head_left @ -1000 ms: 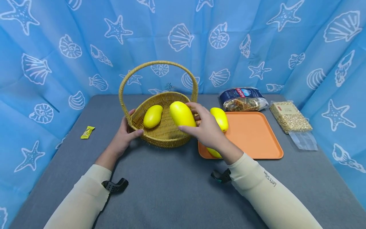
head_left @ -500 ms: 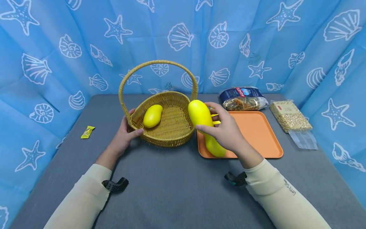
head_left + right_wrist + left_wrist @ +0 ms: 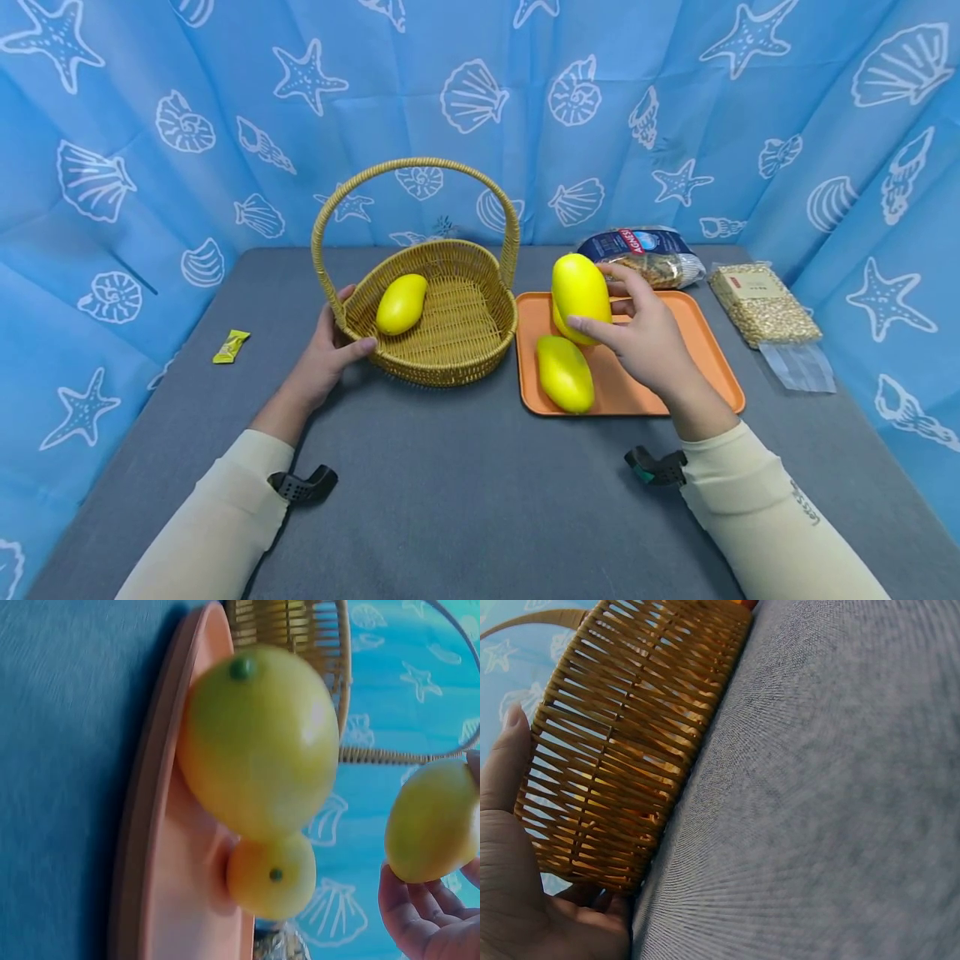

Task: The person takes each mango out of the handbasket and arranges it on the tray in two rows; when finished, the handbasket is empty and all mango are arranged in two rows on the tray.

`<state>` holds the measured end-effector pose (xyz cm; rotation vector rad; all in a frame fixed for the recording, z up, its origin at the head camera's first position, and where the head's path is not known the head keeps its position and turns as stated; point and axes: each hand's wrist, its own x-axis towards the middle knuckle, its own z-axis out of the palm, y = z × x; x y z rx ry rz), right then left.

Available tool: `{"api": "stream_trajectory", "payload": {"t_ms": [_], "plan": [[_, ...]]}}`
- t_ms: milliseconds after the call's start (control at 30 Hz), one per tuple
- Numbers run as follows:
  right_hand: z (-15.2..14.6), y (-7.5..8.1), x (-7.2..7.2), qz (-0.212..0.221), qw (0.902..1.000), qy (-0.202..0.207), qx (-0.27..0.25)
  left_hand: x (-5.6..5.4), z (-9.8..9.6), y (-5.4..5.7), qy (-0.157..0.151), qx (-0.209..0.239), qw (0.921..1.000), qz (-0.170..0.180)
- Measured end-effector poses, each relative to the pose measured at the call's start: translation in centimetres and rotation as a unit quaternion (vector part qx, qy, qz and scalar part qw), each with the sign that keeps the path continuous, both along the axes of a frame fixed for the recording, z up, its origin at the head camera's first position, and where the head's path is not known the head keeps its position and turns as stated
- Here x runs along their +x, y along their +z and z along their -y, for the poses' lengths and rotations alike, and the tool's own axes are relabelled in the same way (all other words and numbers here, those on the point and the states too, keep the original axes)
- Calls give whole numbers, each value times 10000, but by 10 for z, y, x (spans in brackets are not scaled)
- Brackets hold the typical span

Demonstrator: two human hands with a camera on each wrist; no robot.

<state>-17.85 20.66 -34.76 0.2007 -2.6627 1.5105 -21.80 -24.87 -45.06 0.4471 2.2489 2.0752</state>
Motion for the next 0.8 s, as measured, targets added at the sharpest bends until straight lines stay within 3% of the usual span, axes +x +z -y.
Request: {"api": "stream_trajectory", "payload": {"t_ms": [333, 800], "plan": [[-28, -4, -10, -88, 9992, -295, -253, -1, 0, -1, -50, 91, 9999, -44], [-51, -12, -19, 71, 9980, -619, 57, 0, -1, 1, -26, 113, 9999, 0]]}}
